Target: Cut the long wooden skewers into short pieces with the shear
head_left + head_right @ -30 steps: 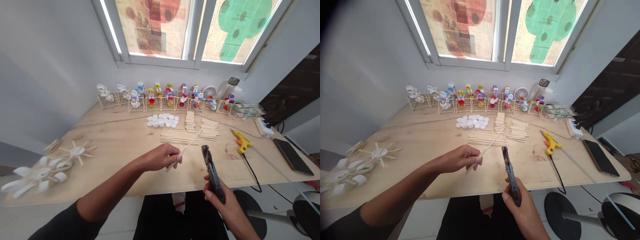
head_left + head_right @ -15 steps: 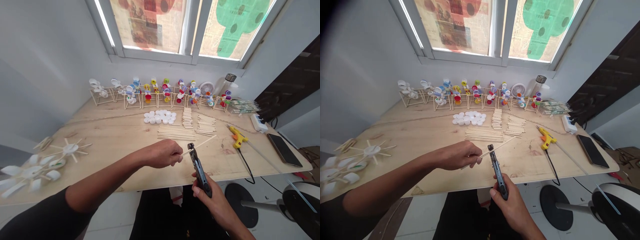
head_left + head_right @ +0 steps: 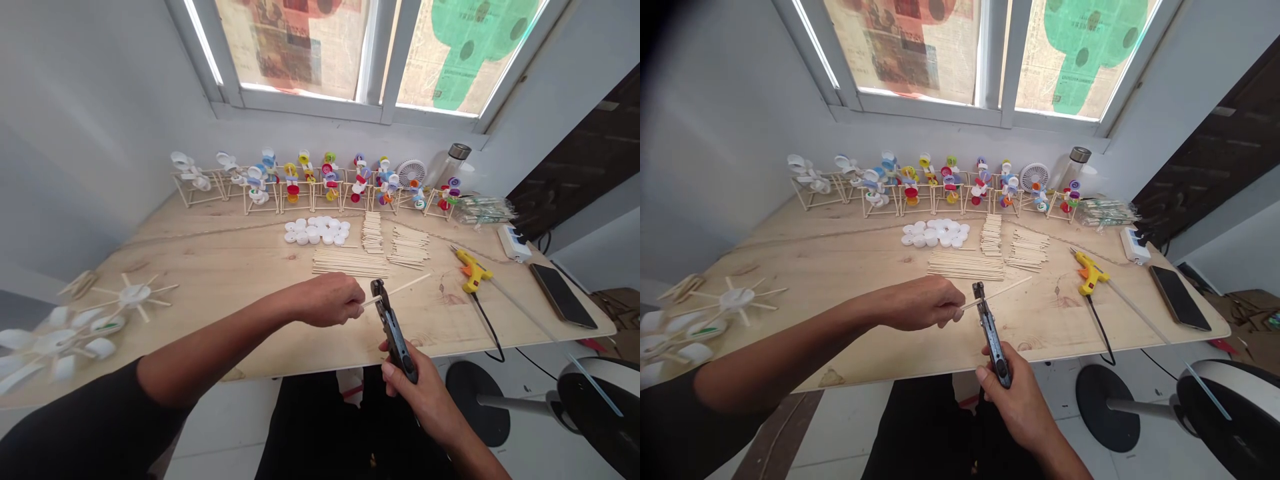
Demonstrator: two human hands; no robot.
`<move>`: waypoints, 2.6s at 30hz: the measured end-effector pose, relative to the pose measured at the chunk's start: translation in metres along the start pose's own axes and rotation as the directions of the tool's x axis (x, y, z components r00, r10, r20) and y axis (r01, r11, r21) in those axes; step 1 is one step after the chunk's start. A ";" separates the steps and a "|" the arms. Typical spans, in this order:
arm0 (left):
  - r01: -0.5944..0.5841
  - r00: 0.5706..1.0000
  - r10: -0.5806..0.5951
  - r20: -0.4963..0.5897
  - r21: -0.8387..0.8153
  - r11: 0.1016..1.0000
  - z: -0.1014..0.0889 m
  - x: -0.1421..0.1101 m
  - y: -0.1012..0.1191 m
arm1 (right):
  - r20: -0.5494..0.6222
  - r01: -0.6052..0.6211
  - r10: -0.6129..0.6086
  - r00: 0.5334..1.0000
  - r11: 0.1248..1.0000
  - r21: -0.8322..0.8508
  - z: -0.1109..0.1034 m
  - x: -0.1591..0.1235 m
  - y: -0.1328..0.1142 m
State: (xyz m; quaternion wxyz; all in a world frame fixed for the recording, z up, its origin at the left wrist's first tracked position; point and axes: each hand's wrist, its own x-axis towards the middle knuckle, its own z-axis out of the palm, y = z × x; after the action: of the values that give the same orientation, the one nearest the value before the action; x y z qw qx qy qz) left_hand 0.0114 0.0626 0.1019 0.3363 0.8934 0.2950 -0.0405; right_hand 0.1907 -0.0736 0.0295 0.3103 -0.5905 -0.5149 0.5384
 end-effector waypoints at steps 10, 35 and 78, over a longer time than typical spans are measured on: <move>-0.020 0.973 0.088 0.212 -0.305 0.952 -0.006 0.010 -0.016 | -0.022 0.004 -0.004 1.000 0.999 -0.035 0.001 0.000 0.006; 0.209 0.938 -0.102 -0.330 0.308 0.928 0.039 0.007 -0.001 | -0.168 -0.005 -0.036 0.985 0.971 -0.238 0.012 0.014 0.030; 0.076 0.512 0.447 -0.733 0.557 0.827 0.088 0.003 -0.006 | -0.258 0.037 -0.157 0.953 0.908 -0.417 0.022 -0.001 0.011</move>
State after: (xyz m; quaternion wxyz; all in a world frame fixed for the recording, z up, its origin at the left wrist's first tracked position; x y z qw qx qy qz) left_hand 0.0219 0.0126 0.0300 -0.1024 0.8821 0.2939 0.3537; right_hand 0.1734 -0.0814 0.0142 0.2782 -0.6868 -0.5946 0.3120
